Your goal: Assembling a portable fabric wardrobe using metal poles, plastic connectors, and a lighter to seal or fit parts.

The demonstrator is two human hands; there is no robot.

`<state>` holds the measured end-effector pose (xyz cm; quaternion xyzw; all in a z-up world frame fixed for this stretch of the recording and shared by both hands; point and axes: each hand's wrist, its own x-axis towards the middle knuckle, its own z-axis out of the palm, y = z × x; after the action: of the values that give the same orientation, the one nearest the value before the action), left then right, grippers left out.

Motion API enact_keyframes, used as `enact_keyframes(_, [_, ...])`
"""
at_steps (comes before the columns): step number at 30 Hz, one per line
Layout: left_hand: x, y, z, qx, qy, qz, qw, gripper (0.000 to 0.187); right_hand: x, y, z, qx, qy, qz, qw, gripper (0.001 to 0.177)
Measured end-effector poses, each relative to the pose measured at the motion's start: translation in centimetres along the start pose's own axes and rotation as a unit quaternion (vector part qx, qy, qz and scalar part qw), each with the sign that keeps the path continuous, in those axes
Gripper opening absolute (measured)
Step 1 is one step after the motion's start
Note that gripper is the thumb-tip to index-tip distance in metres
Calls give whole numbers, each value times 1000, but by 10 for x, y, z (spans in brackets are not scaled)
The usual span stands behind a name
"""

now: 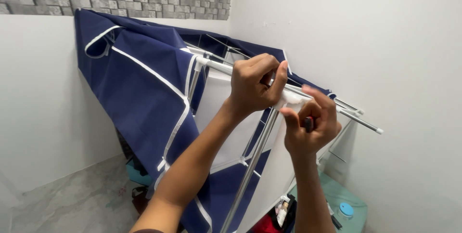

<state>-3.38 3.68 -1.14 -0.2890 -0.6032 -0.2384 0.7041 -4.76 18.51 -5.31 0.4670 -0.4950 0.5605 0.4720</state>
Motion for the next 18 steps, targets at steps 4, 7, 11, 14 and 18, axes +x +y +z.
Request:
enact_keyframes(4, [-6, -1, 4, -2, 15, 9, 1000, 32, -2, 13, -6, -130, -17, -62, 989, 52])
enact_keyframes(7, [-4, 2, 0, 4, 20, 17, 1000, 31, 3, 17, -10, -168, -60, -107, 978, 44])
enact_keyframes(11, [-6, 2, -1, -7, 24, 19, 1000, 30, 3, 9, -12, -175, -77, -110, 975, 40])
enact_keyframes(14, [-10, -2, 1, -13, 31, 28, 999, 30, -2, 6, -16, -163, -86, -100, 978, 38])
enact_keyframes(18, [-10, -1, 0, -8, 36, 27, 999, 31, -12, 8, -28, -60, -119, 8, 991, 36])
